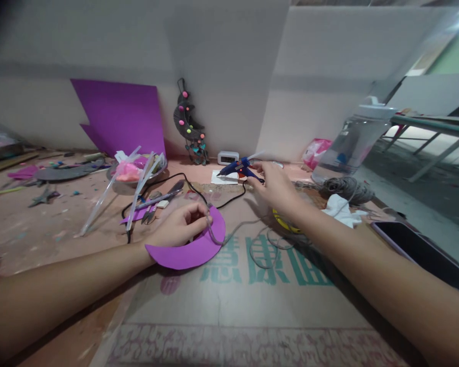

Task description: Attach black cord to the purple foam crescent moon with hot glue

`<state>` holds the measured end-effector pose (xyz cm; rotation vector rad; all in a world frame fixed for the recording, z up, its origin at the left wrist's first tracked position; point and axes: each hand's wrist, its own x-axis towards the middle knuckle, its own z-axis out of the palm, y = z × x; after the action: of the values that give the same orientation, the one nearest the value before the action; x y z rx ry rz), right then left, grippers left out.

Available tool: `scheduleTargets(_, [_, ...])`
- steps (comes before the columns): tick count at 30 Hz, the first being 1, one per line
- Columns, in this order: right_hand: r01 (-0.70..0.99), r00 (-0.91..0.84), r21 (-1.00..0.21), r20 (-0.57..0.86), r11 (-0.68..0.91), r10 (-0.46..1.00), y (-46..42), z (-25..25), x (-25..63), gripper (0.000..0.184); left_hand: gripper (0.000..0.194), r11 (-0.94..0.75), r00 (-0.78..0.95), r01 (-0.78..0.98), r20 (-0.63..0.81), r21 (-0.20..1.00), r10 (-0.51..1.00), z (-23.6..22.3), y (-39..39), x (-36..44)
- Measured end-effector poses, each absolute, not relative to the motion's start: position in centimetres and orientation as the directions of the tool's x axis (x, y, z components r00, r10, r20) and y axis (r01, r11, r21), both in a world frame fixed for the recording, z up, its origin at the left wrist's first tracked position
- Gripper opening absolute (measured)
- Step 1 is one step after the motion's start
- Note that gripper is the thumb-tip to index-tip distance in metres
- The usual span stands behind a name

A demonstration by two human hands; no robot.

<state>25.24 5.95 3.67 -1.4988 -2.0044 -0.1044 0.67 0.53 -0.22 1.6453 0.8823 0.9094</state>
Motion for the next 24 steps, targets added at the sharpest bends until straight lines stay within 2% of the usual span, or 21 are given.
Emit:
scheduleTargets(2, [0.771, -0.158, -0.486, 0.479, 0.411, 0.863, 3.3, 3.9, 24.2, 0.039, 0.016, -0.243, 0.430, 0.115, 0.172, 0.963, 0.886, -0.2, 0.5, 0.6])
scheduleTargets(5, [0.555, -0.252, -0.777, 0.184, 0.298, 0.950, -0.1, 3.7, 22.5, 0.044, 0.017, -0.286, 0.396, 0.127, 0.216, 0.950, 0.892, 0.0, 0.6, 0.5])
scheduleTargets(8, [0.453, -0.388, -0.879, -0.048, 0.145, 0.921, -1.7, 3.0, 21.3, 0.056, 0.017, -0.323, 0.354, 0.118, 0.265, 0.939, 0.897, 0.0, 0.6, 0.3])
scheduleTargets(11, [0.444, -0.473, -0.889, -0.126, 0.112, 0.872, -1.8, 2.9, 20.9, 0.057, 0.018, -0.321, 0.312, 0.108, 0.274, 0.941, 0.910, -0.2, 0.8, 0.2])
scheduleTargets(15, [0.535, -0.487, -0.823, -0.116, 0.191, 0.866, -1.3, 4.3, 21.4, 0.039, 0.019, -0.310, 0.292, 0.154, 0.256, 0.938, 0.921, -0.2, 1.1, 0.1])
scheduleTargets(21, [0.671, -0.338, -0.664, 0.121, 0.329, 0.933, -0.5, 5.8, 22.9, 0.024, 0.018, -0.283, 0.394, 0.237, 0.174, 0.929, 0.902, 0.0, 1.0, 0.2])
scheduleTargets(24, [0.711, -0.255, -0.618, 0.217, 0.335, 0.942, 0.3, 5.4, 23.5, 0.025, 0.019, -0.236, 0.453, 0.228, 0.111, 0.945, 0.885, 0.0, 0.8, 0.3])
